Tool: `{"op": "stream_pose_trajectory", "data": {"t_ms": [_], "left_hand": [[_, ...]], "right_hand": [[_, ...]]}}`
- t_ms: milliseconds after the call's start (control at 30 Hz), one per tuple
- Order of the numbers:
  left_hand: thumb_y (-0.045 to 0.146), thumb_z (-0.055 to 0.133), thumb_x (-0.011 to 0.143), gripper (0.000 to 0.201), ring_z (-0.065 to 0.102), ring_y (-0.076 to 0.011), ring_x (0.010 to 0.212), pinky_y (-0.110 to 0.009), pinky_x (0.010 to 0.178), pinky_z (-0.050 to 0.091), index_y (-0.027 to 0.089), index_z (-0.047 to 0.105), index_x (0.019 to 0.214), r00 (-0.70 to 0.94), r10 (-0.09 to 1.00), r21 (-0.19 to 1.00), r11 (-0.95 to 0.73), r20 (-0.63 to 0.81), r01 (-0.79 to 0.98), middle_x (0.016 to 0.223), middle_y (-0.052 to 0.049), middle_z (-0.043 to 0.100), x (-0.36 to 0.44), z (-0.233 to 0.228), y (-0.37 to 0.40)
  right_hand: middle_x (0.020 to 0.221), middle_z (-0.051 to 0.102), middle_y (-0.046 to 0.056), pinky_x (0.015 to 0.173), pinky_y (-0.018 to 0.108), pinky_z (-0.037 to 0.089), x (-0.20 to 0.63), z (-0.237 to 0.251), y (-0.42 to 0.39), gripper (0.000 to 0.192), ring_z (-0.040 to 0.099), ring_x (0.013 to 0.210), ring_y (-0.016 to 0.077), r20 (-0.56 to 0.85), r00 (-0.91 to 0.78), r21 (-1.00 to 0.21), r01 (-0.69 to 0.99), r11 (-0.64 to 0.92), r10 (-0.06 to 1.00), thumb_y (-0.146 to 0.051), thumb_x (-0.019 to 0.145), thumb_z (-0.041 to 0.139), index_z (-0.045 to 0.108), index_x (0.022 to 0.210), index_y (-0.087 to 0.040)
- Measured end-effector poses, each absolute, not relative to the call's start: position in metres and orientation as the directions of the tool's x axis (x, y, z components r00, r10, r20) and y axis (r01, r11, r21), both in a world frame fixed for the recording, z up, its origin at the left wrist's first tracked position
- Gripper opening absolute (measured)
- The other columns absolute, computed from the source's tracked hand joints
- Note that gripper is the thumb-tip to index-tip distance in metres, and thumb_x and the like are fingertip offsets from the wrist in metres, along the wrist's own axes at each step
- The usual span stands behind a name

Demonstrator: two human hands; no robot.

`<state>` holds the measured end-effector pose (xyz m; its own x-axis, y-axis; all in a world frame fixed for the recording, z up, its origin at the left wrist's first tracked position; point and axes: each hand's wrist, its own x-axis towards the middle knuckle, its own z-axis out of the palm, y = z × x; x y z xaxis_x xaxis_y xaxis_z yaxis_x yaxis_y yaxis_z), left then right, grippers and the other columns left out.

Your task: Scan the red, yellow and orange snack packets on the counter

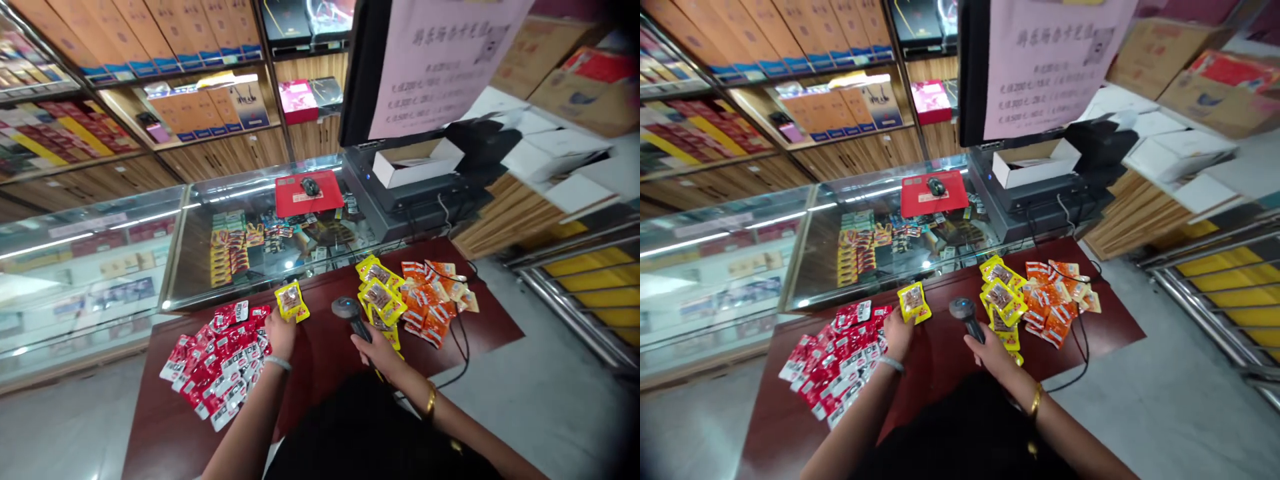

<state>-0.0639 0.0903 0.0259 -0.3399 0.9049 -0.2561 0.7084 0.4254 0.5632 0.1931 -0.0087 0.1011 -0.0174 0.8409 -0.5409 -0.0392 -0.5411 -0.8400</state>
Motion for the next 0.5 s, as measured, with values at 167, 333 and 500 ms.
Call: {"op": "stream_pose_trajectory", "data": {"t_ms": [167,333,500], "left_hand": [[0.028,0.063,0.078,0.022,0.066,-0.0216,0.084,-0.033,0.08,0.05,0.015,0.068,0.094,0.014,0.873,0.814,0.448,-0.487,0.37,0.093,-0.011,0.071,0.037,0.026,0.071],[0.03,0.071,0.073,0.025,0.059,-0.0128,0.056,-0.027,0.059,0.047,0.011,0.069,0.088,0.288,0.649,0.678,0.735,-0.704,-0.001,0.071,-0.007,0.069,0.141,0.024,0.053],[0.026,0.071,0.075,0.022,0.059,-0.0132,0.055,-0.027,0.059,0.05,0.012,0.068,0.092,0.217,0.642,0.652,0.757,-0.735,-0.032,0.069,-0.006,0.067,0.182,0.031,0.06]], "right_hand": [[0.05,0.045,-0.011,0.041,0.022,0.032,0.23,0.096,-0.031,0.044,0.038,0.038,0.0081,-0.541,0.048,-0.839,-0.088,-0.536,0.839,-0.057,0.076,0.065,0.052,0.096,-0.021],[0.051,0.044,-0.009,0.042,0.024,0.031,0.27,0.1,-0.051,0.05,0.037,0.04,0.0088,-0.517,0.084,-0.852,-0.146,-0.502,0.852,-0.058,0.077,0.066,0.054,0.107,-0.019],[0.046,0.044,-0.01,0.041,0.023,0.03,0.301,0.093,-0.07,0.058,0.038,0.037,0.0101,-0.547,0.122,-0.834,-0.169,-0.525,0.829,-0.061,0.077,0.065,0.051,0.114,-0.019]]}}
